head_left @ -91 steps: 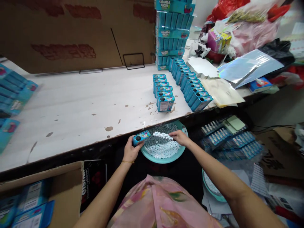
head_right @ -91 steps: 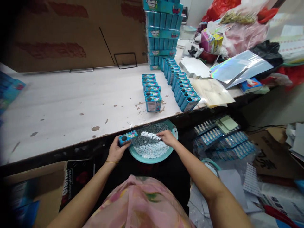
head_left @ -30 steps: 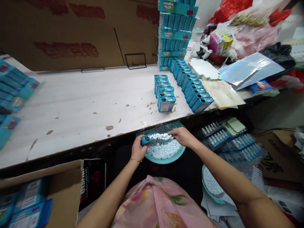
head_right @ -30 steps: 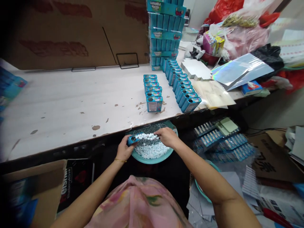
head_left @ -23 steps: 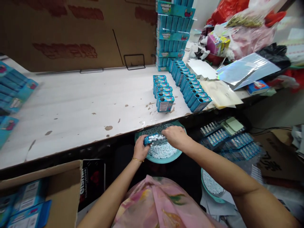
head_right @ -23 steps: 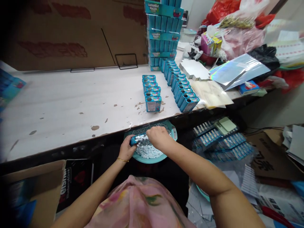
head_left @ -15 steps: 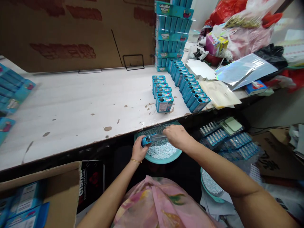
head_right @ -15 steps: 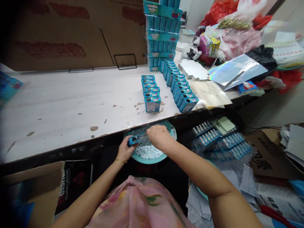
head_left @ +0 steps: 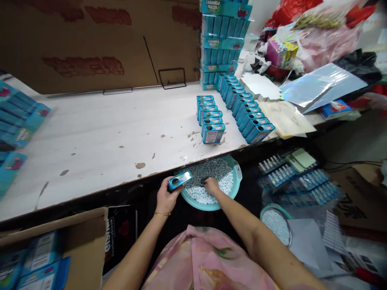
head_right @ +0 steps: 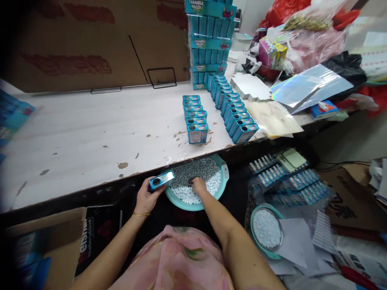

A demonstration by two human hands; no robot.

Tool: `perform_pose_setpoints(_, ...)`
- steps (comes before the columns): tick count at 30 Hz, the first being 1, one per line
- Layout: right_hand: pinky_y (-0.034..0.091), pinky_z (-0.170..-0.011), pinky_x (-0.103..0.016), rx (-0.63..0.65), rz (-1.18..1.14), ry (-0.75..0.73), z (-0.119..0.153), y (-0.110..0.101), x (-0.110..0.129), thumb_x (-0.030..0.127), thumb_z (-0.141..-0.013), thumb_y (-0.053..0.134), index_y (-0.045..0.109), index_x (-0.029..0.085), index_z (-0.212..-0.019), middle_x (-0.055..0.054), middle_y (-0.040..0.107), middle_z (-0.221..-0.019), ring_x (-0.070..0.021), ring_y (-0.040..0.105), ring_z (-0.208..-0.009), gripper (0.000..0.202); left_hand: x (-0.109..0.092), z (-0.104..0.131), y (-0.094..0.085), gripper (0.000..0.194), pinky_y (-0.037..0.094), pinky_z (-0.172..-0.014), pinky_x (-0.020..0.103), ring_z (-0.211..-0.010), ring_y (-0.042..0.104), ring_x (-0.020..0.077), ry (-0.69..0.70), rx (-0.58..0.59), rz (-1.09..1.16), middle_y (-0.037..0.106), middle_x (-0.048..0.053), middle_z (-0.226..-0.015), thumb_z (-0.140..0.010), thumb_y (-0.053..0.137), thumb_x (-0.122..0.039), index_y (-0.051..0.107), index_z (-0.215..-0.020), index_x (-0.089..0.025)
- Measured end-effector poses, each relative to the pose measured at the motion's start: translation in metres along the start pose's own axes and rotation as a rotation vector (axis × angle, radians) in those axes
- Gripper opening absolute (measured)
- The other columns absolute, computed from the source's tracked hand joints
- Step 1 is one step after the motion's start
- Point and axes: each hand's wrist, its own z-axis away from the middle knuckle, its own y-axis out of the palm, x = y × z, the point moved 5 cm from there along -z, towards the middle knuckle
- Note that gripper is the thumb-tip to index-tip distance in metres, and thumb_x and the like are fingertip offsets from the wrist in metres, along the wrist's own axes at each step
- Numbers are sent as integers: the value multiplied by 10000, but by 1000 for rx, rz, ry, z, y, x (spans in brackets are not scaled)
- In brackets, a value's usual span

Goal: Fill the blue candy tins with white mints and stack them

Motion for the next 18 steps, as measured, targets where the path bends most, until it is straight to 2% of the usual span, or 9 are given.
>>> perform_pose_setpoints(2,426,-761,-206,-4,-85,-24,-4,-2,-4,129,-756,459,628,184,-995,-31,655,-959,-130,585,-894,298,1,-1,-4,372,443,-707,277,-726,539,139,-16,-13,-18,569,-2,-795,-622,615,-377,502,-921,-186)
perform_pose_setpoints(4,440,-748,-213,-10,-155,-51,-2,-14,-14,137,-751,475,630,183,-990,-17,664,-931,-126,597,-853,289,2,-2,-6,388,445,-703,279,-725,543,141,-25,-34,-33,573,1,-800,-614,622,-384,504,-926,-185)
perform_pose_setpoints(6,450,-741,-227,-24,-206,-76,7,-33,-24,136,-750,472,625,190,-1001,-11,666,-921,-125,602,-827,299,3,-3,-7,395,445,-706,281,-729,544,144,-28,-57,-39,576,4,-806,-611,625,-384,505,-930,-184)
perform_pose_setpoints(9,452,-739,-243,-86,-287,-151,29,-73,-28,141,-732,481,641,189,-971,-18,666,-906,-134,602,-809,292,5,-4,-2,382,442,-717,278,-742,544,144,-20,-59,-31,577,6,-817,-622,617,-368,503,-936,-183)
perform_pose_setpoints(12,436,-745,-230,-147,-272,-269,54,-116,-13,166,-734,486,655,197,-936,-15,665,-888,-133,591,-820,265,3,-4,13,362,437,-744,286,-787,545,154,13,-8,-42,575,18,-861,-638,599,-336,501,-951,-183)
perform_pose_setpoints(14,417,-749,-217,-150,-135,-310,68,-137,6,187,-755,469,653,216,-935,-11,661,-894,-133,580,-845,260,-1,-3,25,353,433,-761,299,-822,543,169,46,41,-69,573,30,-894,-643,587,-318,504,-958,-182)
perform_pose_setpoints(18,399,-716,-224,-114,279,-282,88,-157,44,156,-755,433,650,244,-889,-27,649,-899,-160,569,-873,270,-9,0,41,335,420,-793,326,-876,532,194,89,87,-132,563,43,-930,-645,575,-296,513,-956,-186)
